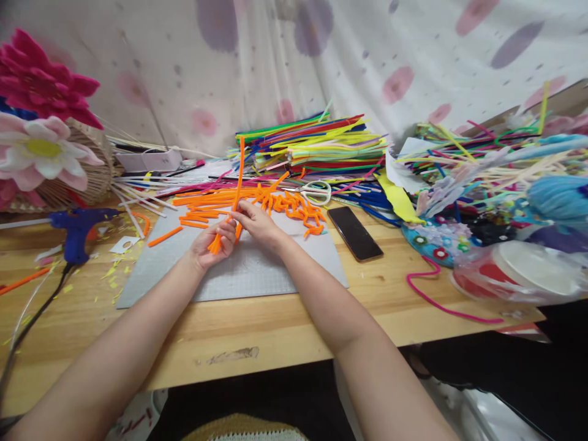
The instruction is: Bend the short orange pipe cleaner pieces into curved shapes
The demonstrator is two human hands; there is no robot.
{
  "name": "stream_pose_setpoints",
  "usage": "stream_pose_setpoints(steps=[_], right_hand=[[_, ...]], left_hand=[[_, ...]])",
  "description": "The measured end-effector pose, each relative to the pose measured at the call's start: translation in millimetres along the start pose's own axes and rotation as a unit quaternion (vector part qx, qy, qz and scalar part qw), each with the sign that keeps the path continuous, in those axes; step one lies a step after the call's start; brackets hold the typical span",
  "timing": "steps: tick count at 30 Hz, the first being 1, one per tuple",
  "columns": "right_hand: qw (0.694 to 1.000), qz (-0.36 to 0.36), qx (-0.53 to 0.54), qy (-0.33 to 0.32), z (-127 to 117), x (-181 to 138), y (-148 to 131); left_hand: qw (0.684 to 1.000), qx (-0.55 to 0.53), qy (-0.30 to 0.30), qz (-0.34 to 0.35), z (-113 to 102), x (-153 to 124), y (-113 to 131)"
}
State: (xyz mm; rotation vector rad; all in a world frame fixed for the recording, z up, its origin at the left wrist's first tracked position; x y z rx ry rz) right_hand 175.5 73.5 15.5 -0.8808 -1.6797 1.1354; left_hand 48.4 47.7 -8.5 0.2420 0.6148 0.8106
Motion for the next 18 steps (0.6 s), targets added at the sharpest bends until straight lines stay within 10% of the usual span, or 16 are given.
stream_pose_setpoints(steps=[7,11,18], right_hand=[[0.996,-0.037,-0.060,-0.047,-9,3,-3],[0.989,-0.018,-0.144,-0.028,-8,3,8],[0.972,0.043,-0.204,0.108,1,4,18]], left_hand=[[0.994,0.100,0.033,0.024,3,-1,2],[0.941,0.303,0.072,0.135,3,3,7],[0.570,0.673,0.265,0.389,9,-3,4]])
Point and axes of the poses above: each hand's wrist, its own x-axis towards the middle knuckle, its own z-axis out of the palm, y = z × x, the point moved 2 cm from there along x, towards the middle knuckle, and after that the axes turned 1 degree about -z, right-handed, at the moved point
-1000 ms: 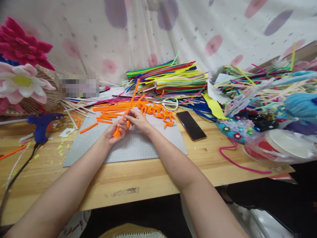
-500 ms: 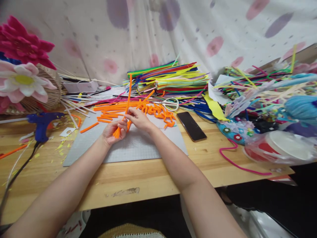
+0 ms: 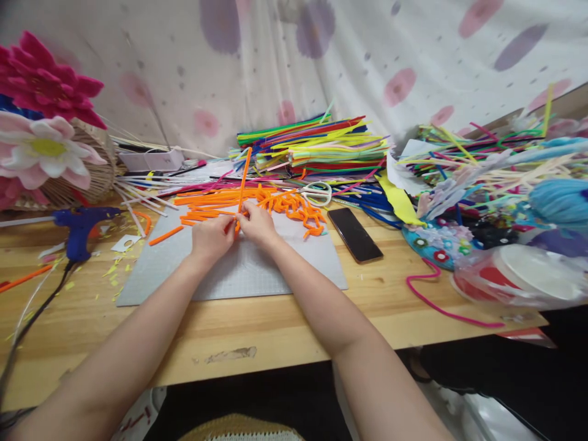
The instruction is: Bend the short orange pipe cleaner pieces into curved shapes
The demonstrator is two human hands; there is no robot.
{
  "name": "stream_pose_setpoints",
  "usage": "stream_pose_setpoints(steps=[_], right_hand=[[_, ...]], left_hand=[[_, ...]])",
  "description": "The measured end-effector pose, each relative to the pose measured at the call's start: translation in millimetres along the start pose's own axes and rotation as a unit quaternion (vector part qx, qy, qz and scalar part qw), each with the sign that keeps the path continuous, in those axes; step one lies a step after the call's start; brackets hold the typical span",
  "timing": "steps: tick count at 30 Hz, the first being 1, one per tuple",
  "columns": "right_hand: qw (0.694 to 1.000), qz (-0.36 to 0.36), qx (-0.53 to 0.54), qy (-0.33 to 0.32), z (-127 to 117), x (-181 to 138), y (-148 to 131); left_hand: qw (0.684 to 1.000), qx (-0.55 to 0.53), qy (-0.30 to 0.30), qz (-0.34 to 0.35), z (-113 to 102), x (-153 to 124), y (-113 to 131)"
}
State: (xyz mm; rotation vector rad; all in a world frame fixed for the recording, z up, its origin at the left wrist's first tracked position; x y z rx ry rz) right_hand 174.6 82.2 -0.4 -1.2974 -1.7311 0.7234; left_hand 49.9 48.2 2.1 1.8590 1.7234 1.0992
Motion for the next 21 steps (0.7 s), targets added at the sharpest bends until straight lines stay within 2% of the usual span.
stream_pose_setpoints(steps=[2,3,5,6,7,9,12,14,17,19,21], right_hand=[[1.000,0.006,-0.002,-0.002,-1,0,0],[1.000,0.005,0.000,-0.012,-2,0,-1],[0.999,-0.012,0.024,-0.044,-4,0,-2],[0.997,-0.028,0.047,-0.053,-5,0,-4],[0.995,-0.047,0.075,-0.048,-6,-1,-5],[0.988,-0.080,0.135,0.000,-9,-2,-8],[0.975,-0.101,0.182,0.073,-13,-4,-9],[0.976,-0.121,0.175,0.047,-12,-4,-11],[0.979,-0.157,0.127,-0.031,-10,-3,-15],[0.979,-0.175,0.085,-0.056,-11,-2,-18],[0.979,-0.191,0.037,-0.068,-13,-2,-21]], left_hand=[[1.000,0.016,0.010,0.006,2,-1,1],[1.000,-0.009,0.005,-0.001,3,-1,0],[0.990,-0.131,-0.024,-0.046,5,0,-2],[0.971,-0.220,-0.051,-0.083,6,1,-4],[0.938,-0.312,-0.083,-0.126,6,2,-6],[0.846,-0.467,-0.146,-0.214,5,3,-8],[0.728,-0.580,-0.203,-0.305,0,3,-10],[0.675,-0.609,-0.237,-0.342,-2,3,-13],[0.632,-0.629,-0.274,-0.359,-3,1,-15],[0.620,-0.635,-0.282,-0.366,-2,0,-15],[0.622,-0.631,-0.284,-0.367,-2,-1,-13]])
Point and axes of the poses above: each hand's wrist, its own x-axis towards the middle knuckle, its own z-axis out of the palm, y = z × x, the point moved 2 cm from there along x, towards the middle knuckle, and after that the axes turned 1 degree about -z, right-handed, at the moved point
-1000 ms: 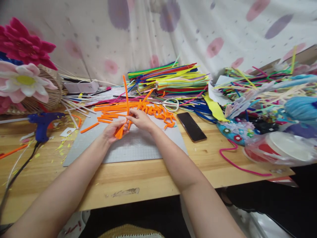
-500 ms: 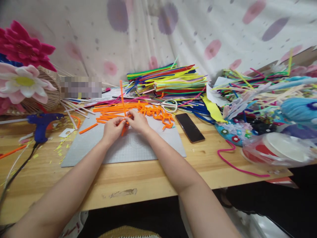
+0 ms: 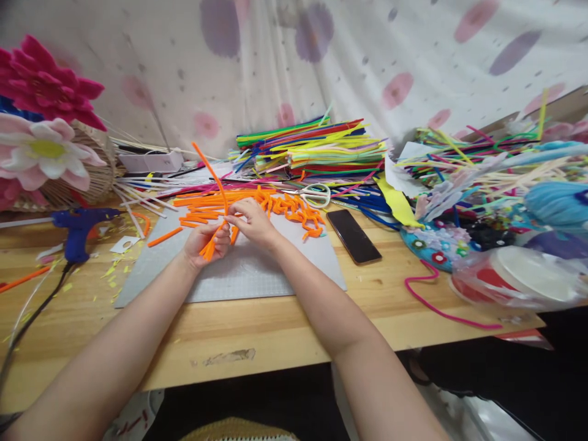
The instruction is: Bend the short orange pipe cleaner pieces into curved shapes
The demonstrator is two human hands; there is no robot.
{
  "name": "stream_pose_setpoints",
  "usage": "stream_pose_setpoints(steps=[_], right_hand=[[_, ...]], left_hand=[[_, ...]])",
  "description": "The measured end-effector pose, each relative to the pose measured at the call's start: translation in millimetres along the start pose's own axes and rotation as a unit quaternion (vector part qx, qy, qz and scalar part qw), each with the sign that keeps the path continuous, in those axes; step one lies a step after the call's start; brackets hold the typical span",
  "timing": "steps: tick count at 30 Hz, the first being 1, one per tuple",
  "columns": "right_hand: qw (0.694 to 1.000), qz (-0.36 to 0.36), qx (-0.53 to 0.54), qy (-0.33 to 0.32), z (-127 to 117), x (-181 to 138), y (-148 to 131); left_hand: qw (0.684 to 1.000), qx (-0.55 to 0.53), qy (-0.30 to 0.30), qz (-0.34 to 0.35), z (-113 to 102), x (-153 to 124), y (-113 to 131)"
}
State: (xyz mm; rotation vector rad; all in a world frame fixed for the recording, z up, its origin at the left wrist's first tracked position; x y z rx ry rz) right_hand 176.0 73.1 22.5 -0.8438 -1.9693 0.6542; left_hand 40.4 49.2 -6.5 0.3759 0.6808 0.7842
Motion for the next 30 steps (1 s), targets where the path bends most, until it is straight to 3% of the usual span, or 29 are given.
stream_pose_setpoints(steps=[4,6,7,9,12,13,15,17,19,24,25,27,30], right_hand=[[0.993,-0.013,-0.112,-0.037,-2,1,-5],[0.985,-0.004,-0.168,-0.044,-3,1,-5],[0.980,0.006,-0.194,-0.047,-2,1,-5],[0.970,0.031,-0.236,-0.054,-1,1,-4],[0.955,0.065,-0.286,-0.054,1,0,-3],[0.950,0.071,-0.300,-0.052,1,0,-3],[0.943,0.073,-0.322,-0.048,1,-1,-4],[0.940,0.071,-0.330,-0.046,0,-2,-5],[0.942,0.074,-0.324,-0.042,-1,-2,-6],[0.959,0.104,-0.264,0.001,-5,0,-5],[0.963,0.110,-0.247,0.011,-5,0,-4],[0.971,0.118,-0.206,0.020,-5,1,-2],[0.982,0.123,-0.141,0.025,-1,0,-1]], left_hand=[[0.992,0.093,0.020,0.078,5,2,-1],[0.966,0.198,0.050,0.161,6,4,-2],[0.936,0.273,0.076,0.211,7,4,-2],[0.822,0.448,0.158,0.314,9,3,-4],[0.589,0.659,0.268,0.384,16,2,-8],[0.536,0.696,0.287,0.382,17,2,-9],[0.485,0.733,0.302,0.368,18,3,-11],[0.491,0.729,0.305,0.366,17,4,-10],[0.542,0.689,0.292,0.382,15,6,-9],[0.783,0.421,0.207,0.408,7,14,-12],[0.818,0.366,0.198,0.397,6,16,-13],[0.852,0.299,0.195,0.382,5,19,-15],[0.858,0.256,0.211,0.392,5,20,-14]])
Point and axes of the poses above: each hand's wrist, its own x-axis towards the middle knuckle, its own z-axis out of the palm, y = z × x, the point moved 2 cm from there along x, towards the middle knuckle, and after that the axes turned 1 degree about -z, right-handed, at the moved point
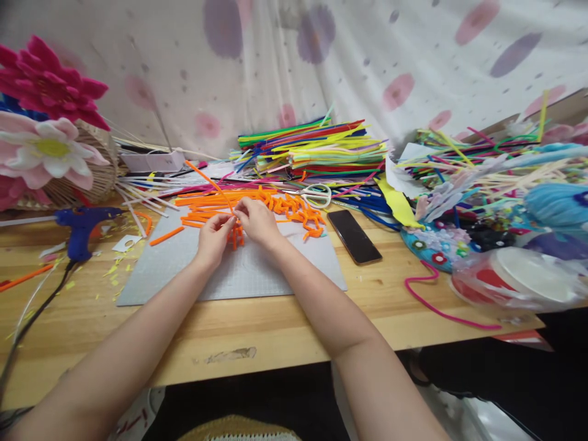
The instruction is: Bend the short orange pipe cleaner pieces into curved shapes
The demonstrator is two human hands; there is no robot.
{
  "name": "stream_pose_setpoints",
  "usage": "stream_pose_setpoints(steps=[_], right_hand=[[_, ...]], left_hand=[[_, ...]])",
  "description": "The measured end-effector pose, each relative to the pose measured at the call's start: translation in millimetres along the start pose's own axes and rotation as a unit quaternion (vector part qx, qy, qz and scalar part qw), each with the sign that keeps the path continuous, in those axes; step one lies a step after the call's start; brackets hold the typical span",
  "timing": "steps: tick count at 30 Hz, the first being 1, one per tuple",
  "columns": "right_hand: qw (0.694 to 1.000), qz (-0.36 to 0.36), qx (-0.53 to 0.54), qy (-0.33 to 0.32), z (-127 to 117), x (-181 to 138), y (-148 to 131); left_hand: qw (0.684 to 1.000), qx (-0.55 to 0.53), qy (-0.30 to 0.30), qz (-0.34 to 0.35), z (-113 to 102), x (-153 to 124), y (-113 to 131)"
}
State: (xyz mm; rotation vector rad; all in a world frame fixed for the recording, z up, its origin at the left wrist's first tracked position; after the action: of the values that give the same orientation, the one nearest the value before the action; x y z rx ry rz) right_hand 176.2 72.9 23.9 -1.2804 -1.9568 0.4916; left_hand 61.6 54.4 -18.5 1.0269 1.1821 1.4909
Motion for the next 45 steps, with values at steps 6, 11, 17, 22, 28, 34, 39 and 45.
stream_pose_setpoints(steps=[6,11,17,22,28,34,39,45], right_hand=[[0.987,0.041,0.150,-0.025,20,-3,0],[0.945,0.094,0.310,-0.040,39,-1,10],[0.940,0.095,0.324,-0.057,38,-1,14],[0.954,0.065,0.293,-0.013,23,0,13],[0.952,0.107,0.285,-0.031,-3,7,22],[0.926,0.045,0.303,-0.221,-17,2,21],[0.908,0.068,0.398,-0.114,-14,4,28],[0.921,0.102,0.376,0.014,-5,10,36]], left_hand=[[0.988,-0.123,0.064,-0.070,-5,4,2],[0.954,-0.251,0.061,-0.153,-4,6,2],[0.931,-0.317,0.008,-0.179,-2,8,3],[0.956,-0.263,-0.039,-0.127,1,9,-2],[0.970,0.129,0.067,0.196,-10,-1,23],[0.900,0.313,-0.015,0.304,-19,1,37],[0.960,0.219,-0.030,0.173,-19,4,19],[0.986,0.117,-0.086,0.081,-1,-7,3]])
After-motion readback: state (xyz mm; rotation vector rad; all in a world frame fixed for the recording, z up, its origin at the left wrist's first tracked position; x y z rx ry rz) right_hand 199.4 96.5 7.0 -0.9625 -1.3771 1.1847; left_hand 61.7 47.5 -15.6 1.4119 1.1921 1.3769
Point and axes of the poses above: each hand's wrist, its own x-axis towards the middle knuckle, its own z-axis out of the palm, y = z × x, the point moved 2 cm from there along x, towards the middle knuckle, and after that the axes turned 1 degree about -z, right-handed, at the moved point
